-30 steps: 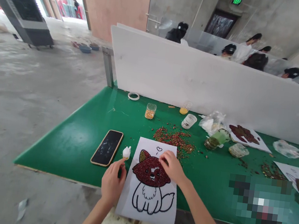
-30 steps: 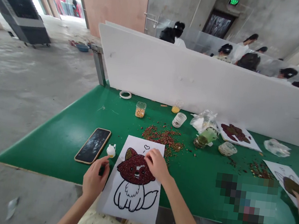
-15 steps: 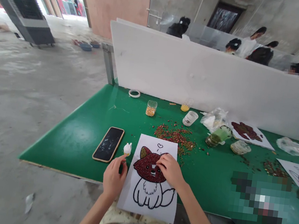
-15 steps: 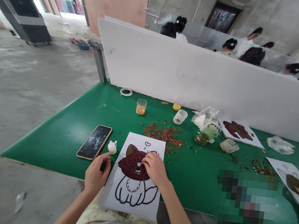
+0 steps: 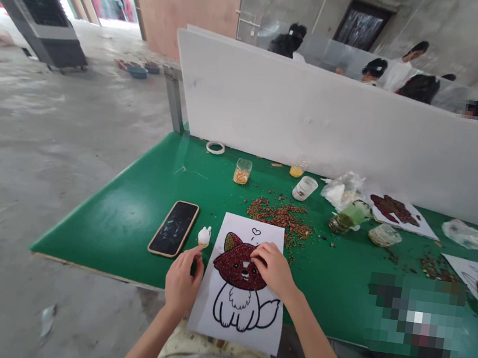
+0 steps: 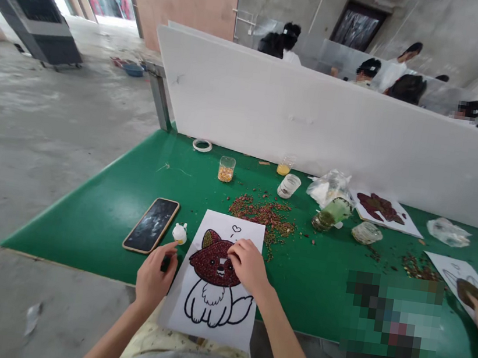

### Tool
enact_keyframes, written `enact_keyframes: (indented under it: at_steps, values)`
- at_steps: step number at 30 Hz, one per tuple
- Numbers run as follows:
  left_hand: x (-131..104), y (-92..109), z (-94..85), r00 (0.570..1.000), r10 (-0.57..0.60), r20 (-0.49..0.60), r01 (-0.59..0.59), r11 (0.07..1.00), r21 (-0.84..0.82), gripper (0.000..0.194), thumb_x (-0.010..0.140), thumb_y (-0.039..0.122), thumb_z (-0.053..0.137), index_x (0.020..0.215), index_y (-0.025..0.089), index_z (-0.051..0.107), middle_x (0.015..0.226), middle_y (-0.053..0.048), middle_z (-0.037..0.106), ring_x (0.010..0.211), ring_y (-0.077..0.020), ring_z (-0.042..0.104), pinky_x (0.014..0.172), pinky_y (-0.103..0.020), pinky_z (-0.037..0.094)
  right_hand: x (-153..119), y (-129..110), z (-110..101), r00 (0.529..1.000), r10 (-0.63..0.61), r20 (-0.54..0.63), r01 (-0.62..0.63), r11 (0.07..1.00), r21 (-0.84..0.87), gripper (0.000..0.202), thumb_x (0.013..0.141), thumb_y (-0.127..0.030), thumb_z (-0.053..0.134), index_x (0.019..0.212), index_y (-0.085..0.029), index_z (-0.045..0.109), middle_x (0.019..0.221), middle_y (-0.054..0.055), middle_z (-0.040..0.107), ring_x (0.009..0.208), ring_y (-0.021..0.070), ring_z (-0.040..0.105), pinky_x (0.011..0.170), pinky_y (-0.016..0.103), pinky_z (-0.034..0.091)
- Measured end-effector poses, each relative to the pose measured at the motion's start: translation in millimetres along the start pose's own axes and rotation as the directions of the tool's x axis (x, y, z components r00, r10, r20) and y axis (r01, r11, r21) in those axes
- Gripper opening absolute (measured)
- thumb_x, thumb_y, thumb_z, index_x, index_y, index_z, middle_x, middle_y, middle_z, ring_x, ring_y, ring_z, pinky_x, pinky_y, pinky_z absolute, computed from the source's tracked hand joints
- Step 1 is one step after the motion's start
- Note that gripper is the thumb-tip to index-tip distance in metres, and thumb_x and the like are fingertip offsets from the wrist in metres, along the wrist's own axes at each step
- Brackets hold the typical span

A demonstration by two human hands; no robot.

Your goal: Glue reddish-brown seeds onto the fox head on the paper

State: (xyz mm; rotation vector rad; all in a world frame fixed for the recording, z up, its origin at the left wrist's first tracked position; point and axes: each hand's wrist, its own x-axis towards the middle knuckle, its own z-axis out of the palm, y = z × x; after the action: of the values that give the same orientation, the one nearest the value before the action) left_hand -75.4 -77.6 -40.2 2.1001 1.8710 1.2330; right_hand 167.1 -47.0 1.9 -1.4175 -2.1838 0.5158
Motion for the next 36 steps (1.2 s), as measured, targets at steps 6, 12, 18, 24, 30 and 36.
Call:
enact_keyframes:
  at_steps: [6,12,18,24,30,36]
  values:
    - [0.8,0.6,-0.3,1.0,0.02,-0.003,-0.02,1.0,-0.003,0.022,0.085,0.016,0.049,0.105,0.018,0.056,0.086,-0.003,0.066,0.08,-0.0162,0.061,0.074,-0.027,0.048,3.5,2.3,5.3,0.999,-0.015,0.03,0.016,1.0,-0.017,0.014,0.083,-0.009,0.052,0.079,-0.021,0.057,0.086,0.004,0.058,0.087,0.0203,0.051,0.078,0.034,0.043]
    - [-0.3,-0.1,-0.2,1.0,0.018,-0.003,-0.018,1.0,-0.006,0.021,0.084,0.016,0.049,0.104,0.017,0.057,0.087,-0.003,0.066,0.08,-0.016,0.061,0.074,-0.027,0.048,-1.0,5.8,3.7,0.999,-0.015,0.035,0.015,1.0,-0.013,0.014,0.082,-0.007,0.053,0.078,-0.02,0.056,0.086,0.003,0.058,0.089,0.0198,0.051,0.078,0.033,0.042]
    - [-0.3,0.8,-0.8,1.0,0.01,0.004,-0.01,1.0,-0.002,0.02,0.085,0.017,0.049,0.104,0.018,0.057,0.085,-0.003,0.066,0.079,-0.0163,0.061,0.073,-0.027,0.048,0.5,4.6,2.0,0.998,-0.028,0.047,0.029,1.0,-0.006,0.013,0.083,-0.009,0.054,0.079,-0.021,0.057,0.085,0.003,0.058,0.088,0.0197,0.05,0.077,0.033,0.042]
    - [0.3,1.5,-1.4,1.0,0.005,0.007,-0.005,1.0,-0.002,0.02,0.085,0.017,0.048,0.104,0.018,0.057,0.085,-0.003,0.066,0.079,-0.0162,0.061,0.072,-0.027,0.048,2.1,4.6,4.1,0.996,-0.044,0.077,0.044,0.999,0.008,0.014,0.082,-0.007,0.054,0.078,-0.021,0.057,0.085,0.003,0.058,0.088,0.0195,0.05,0.077,0.033,0.042]
    - [1.2,2.4,-1.6,1.0,-0.001,0.01,0.0,1.0,0.003,0.019,0.085,0.018,0.048,0.102,0.018,0.057,0.087,-0.004,0.067,0.08,-0.017,0.062,0.072,-0.028,0.048,2.3,4.3,7.7,0.998,-0.029,0.06,0.029,1.0,0.011,0.016,0.082,-0.006,0.051,0.077,-0.021,0.055,0.085,0.003,0.057,0.087,0.0199,0.05,0.077,0.033,0.041]
    - [1.1,2.4,-1.0,1.0,0.002,0.014,-0.002,1.0,-0.002,0.02,0.086,0.019,0.047,0.103,0.019,0.057,0.087,-0.004,0.067,0.08,-0.0172,0.062,0.073,-0.029,0.049,-3.1,1.3,5.8,1.0,0.027,0.002,-0.027,0.998,0.054,0.017,0.081,-0.006,0.048,0.076,-0.021,0.051,0.084,0.003,0.055,0.086,0.0193,0.049,0.076,0.032,0.04]
